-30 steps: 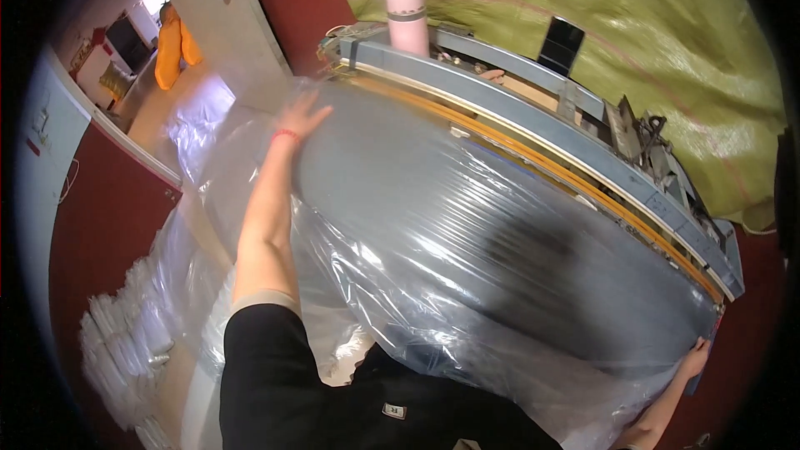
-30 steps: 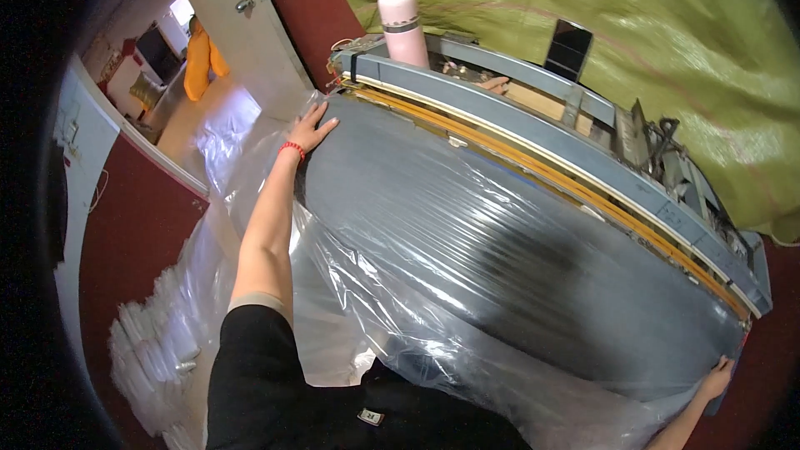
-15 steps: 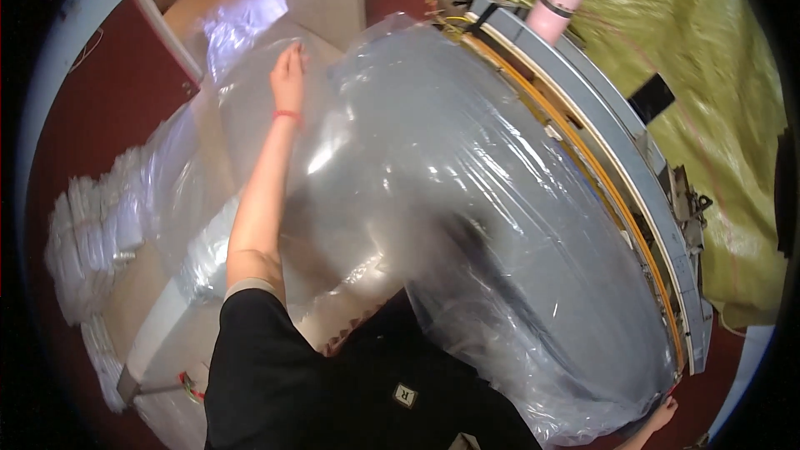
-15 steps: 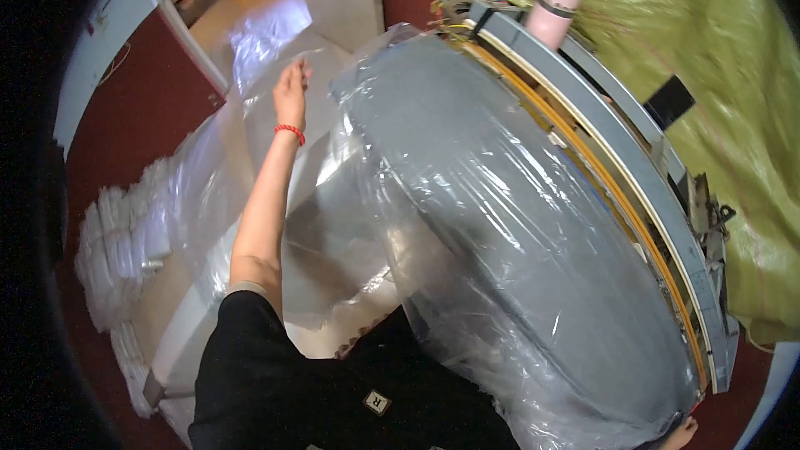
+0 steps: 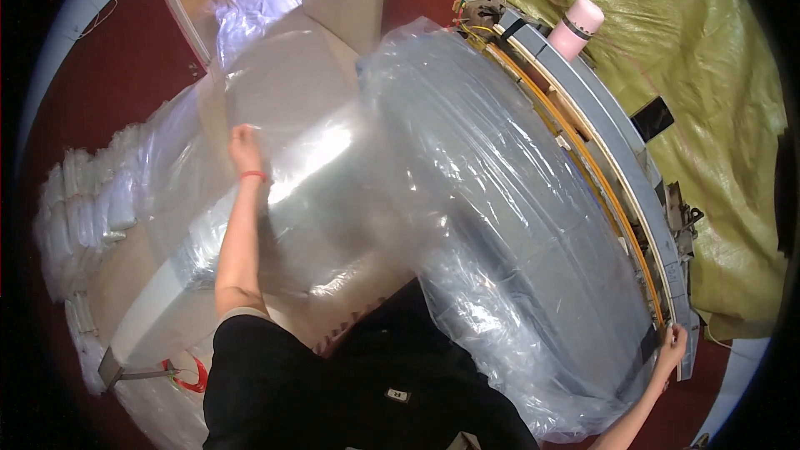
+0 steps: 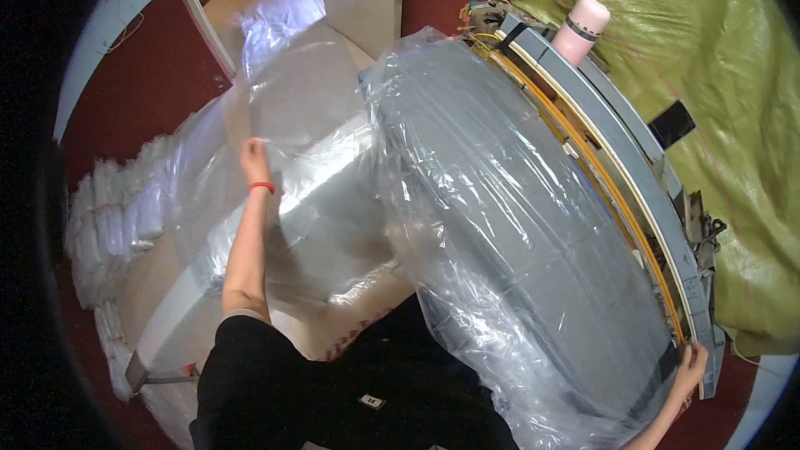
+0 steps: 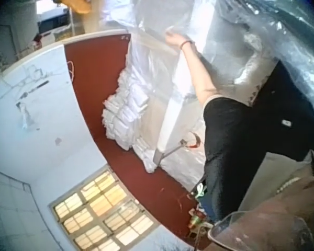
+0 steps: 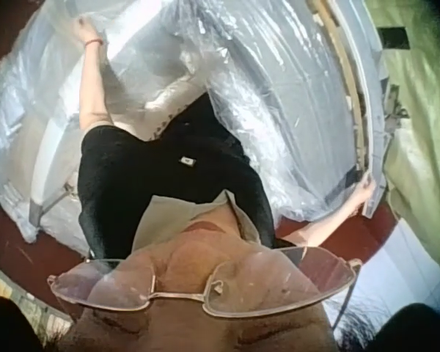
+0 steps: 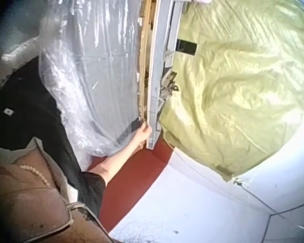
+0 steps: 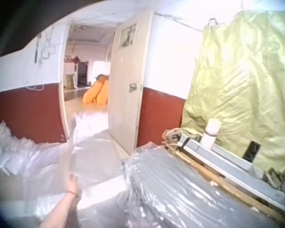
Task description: The person aligns and manages large plastic film sheets on a sealing machine by hand.
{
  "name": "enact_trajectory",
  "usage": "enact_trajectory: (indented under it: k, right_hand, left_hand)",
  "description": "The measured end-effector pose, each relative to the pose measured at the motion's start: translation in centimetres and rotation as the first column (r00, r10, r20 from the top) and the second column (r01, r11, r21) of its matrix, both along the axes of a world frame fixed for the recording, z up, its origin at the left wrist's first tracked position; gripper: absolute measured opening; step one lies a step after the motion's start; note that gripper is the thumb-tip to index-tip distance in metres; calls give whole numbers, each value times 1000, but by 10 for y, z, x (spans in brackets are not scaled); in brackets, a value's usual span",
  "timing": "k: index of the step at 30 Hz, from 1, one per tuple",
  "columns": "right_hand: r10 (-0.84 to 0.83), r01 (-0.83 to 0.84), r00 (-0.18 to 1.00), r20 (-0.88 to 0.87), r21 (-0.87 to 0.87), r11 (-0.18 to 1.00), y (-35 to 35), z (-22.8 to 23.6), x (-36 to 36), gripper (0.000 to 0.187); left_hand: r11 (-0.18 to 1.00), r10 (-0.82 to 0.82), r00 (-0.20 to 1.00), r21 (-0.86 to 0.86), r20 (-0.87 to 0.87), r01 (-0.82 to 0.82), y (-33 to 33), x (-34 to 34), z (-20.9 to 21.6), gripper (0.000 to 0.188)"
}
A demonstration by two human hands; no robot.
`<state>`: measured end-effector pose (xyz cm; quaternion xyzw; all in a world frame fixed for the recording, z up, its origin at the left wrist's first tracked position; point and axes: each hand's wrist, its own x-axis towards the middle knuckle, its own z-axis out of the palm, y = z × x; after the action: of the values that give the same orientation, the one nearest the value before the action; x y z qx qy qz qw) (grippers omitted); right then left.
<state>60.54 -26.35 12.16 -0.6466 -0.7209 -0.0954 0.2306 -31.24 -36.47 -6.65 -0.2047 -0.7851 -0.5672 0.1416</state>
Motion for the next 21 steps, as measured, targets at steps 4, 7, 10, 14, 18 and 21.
enact_trajectory:
  k: [4,7,10,14,18,21]
  right_hand:
    - [241,-250,929,-281,3,968,37,14,-141,12]
    - [354,-461,750,-559,-59,885,37,22,-277,14]
    - [538,-808,464,-703,-87,583,7,32,-394,41]
    - [726,-967,254,-639,-153,203,-45,24,-490,49]
    - [680,-959,251,-689,-273,78,-77,21,-479,18]
    - [604,-974,219,-766,-138,177,-59,39,-436,19]
  left_hand:
    - [884,-332,941,328,-62,334,-11,39,110,6]
    - [720,-592,728,178,-346,671,2,120,180,5]
    - [471,-721,348,-55,-599,881,6,215,231,6]
    - [202,-792,10,-247,-610,948,-5,291,279,12]
    - [84,-724,2,-85,-689,993,-5,276,300,27]
    - [-47,-815,-159,-210,-558,976,0,249,276,56]
